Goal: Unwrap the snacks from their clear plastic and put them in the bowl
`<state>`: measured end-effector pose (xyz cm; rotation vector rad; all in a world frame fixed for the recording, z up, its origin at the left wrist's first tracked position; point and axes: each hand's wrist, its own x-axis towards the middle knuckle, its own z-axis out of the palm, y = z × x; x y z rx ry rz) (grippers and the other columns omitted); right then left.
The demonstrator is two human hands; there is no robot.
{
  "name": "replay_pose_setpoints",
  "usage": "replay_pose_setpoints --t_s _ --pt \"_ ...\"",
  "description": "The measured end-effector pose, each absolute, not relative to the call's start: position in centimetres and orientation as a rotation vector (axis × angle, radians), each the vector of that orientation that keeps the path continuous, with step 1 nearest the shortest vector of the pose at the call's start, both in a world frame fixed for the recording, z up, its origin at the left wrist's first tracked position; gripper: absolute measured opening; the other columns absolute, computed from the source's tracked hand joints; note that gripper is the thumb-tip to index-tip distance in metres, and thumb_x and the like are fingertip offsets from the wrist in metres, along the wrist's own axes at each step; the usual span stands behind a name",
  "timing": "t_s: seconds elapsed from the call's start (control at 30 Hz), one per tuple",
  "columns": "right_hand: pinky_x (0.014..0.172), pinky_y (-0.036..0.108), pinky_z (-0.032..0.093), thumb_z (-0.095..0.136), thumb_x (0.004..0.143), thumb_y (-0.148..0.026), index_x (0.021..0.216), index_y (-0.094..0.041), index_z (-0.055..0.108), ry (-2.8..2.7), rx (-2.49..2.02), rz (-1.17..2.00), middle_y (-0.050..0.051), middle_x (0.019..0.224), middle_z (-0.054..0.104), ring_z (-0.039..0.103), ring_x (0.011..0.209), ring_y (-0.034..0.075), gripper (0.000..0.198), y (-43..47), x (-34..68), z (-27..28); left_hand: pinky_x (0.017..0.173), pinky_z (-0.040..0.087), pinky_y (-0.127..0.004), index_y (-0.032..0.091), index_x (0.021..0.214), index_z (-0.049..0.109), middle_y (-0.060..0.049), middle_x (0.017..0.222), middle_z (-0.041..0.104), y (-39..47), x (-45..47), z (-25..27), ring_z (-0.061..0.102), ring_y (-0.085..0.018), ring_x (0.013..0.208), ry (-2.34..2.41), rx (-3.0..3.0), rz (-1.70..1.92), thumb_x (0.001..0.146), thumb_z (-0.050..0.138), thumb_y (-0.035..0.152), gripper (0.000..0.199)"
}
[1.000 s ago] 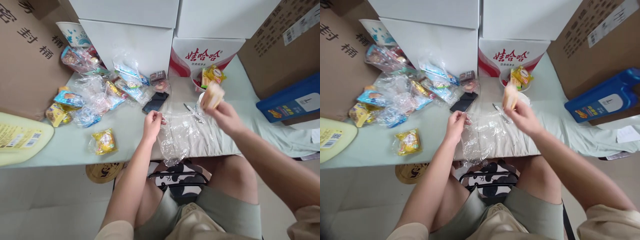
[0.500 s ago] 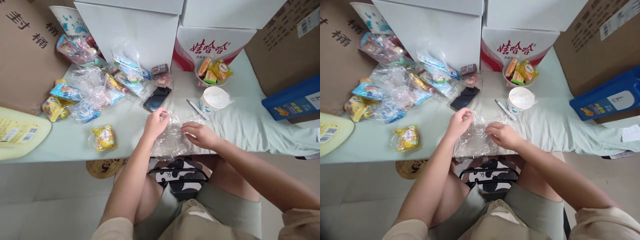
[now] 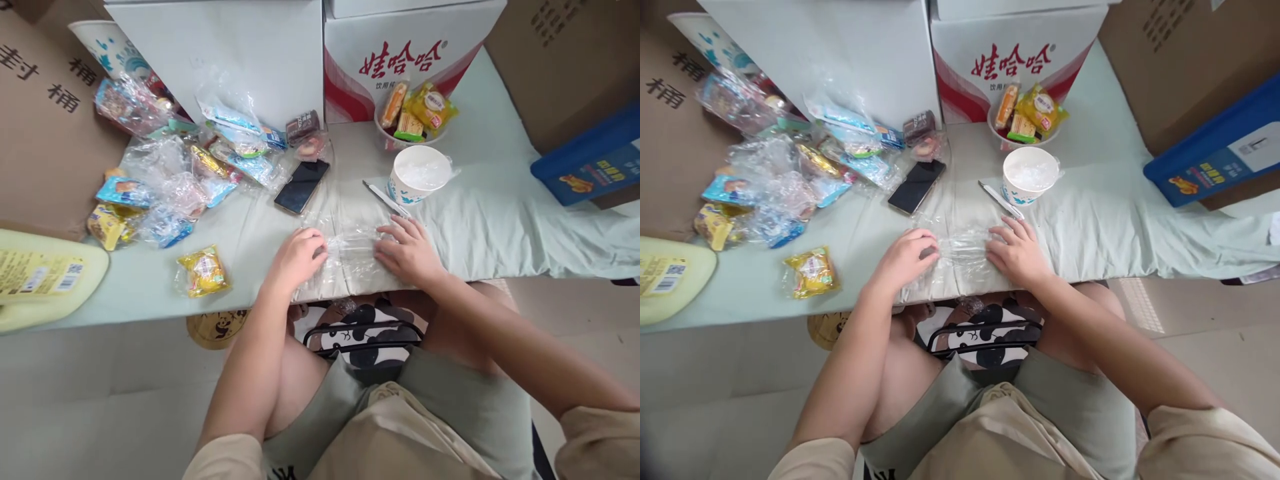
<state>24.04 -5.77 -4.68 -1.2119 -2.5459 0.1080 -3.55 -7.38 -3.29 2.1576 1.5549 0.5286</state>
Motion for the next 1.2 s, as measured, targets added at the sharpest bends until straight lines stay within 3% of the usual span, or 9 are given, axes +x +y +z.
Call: replay_pose_setpoints --t_s 0.13,0.23,0.3,0.5,0.67,0.83,1.0,1.1,1.2 --pt "0.107 0.052 0.043 0.060 0.095 -0.029 0.080 -0.023 0.072 -2.408 -1.027 0.124 0.009 0.112 0.074 0.061 0.123 0.032 0.020 -6.2 25.2 -2.5 0.099 0.052 -0.043 0.019 0.076 0.067 -0.008 0.110 0.072 -8.1 -4.4 -0.9 0.065 -0.023 0.107 1.424 2.008 0.716 0.086 0.061 0.021 0.011" --pt "0.081 0.038 0.053 0.055 0.097 -0.036 0.090 -0.021 0.072 -2.457 -0.956 0.712 0.006 0.080 0.073 0.069 0.081 0.022 0.023 -6.7 26.4 0.2 0.070 0.056 -0.030 0.018 0.082 0.067 -0.005 0.083 0.073 -8.5 -5.1 0.4 0.069 -0.017 0.078 1.255 1.639 0.720 0.085 0.065 0.034 0.016" --pt "0.066 0.032 0.051 0.049 0.100 -0.043 0.101 -0.019 0.072 -2.505 -0.971 1.229 0.003 0.070 0.071 0.064 0.063 0.017 0.034 -6.6 26.9 1.6 0.051 0.048 -0.023 0.018 0.082 0.065 -0.002 0.068 0.068 -8.1 -5.2 0.7 0.063 -0.013 0.059 1.194 1.423 0.671 0.082 0.069 0.039 0.021" --pt "0.080 0.035 0.054 0.063 0.089 -0.049 0.118 -0.018 0.067 -2.266 -1.113 1.335 0.013 0.122 0.071 0.069 0.098 0.023 0.042 -5.3 24.0 1.8 0.039 0.033 -0.020 0.018 0.080 0.062 0.001 0.058 0.063 -6.5 -4.0 0.4 0.054 -0.009 0.043 1.078 1.214 0.404 0.074 0.078 0.037 0.025" --pt "0.054 0.024 0.043 0.066 0.087 -0.037 0.084 -0.017 0.064 -2.197 -0.744 2.026 -0.002 0.067 0.062 0.053 0.056 0.009 0.020 -5.7 20.5 0.5 0.052 0.049 -0.027 0.018 0.092 0.066 -0.005 0.064 0.069 -5.8 -4.5 -0.2 0.067 -0.018 0.058 0.969 1.144 0.666 0.074 0.070 0.066 0.051" --pt "0.047 0.023 0.038 0.068 0.086 -0.045 0.082 -0.021 0.054 -1.504 -0.984 1.775 -0.006 0.061 0.053 0.048 0.050 0.007 0.028 -5.5 19.4 -1.5 0.069 0.059 -0.036 0.018 0.104 0.067 -0.010 0.085 0.073 -5.3 -3.2 -2.0 0.074 -0.028 0.090 0.994 0.926 0.928 0.082 0.040 0.085 0.075" --pt "0.040 0.023 0.034 0.071 0.084 -0.049 0.077 -0.023 0.046 -1.435 -1.282 1.558 -0.005 0.050 0.054 0.049 0.043 0.009 0.036 -5.2 18.9 -3.5 0.057 0.054 -0.030 0.017 0.094 0.068 -0.008 0.084 0.072 -5.8 -1.1 -3.1 0.069 -0.018 0.066 1.096 1.032 0.787 0.075 0.076 0.058 0.045" --pt "0.035 0.023 0.028 0.070 0.085 -0.050 0.073 -0.024 0.042 -1.447 -1.335 1.528 -0.007 0.044 0.051 0.046 0.035 0.009 0.040 -5.3 19.6 -3.3 0.050 0.048 -0.025 0.017 0.086 0.065 -0.005 0.077 0.071 -5.9 -1.6 -3.0 0.064 -0.012 0.055 1.301 1.024 0.909 0.081 0.072 0.050 0.034" --pt "0.033 0.022 0.026 0.070 0.084 -0.051 0.073 -0.025 0.039 -1.413 -1.309 1.488 -0.009 0.042 0.047 0.040 0.032 0.007 0.042 -5.2 20.2 -2.9 0.062 0.055 -0.026 0.017 0.094 0.065 -0.007 0.085 0.074 -5.8 -1.8 -2.8 0.072 -0.016 0.073 1.235 0.924 1.058 0.082 0.066 0.058 0.043"
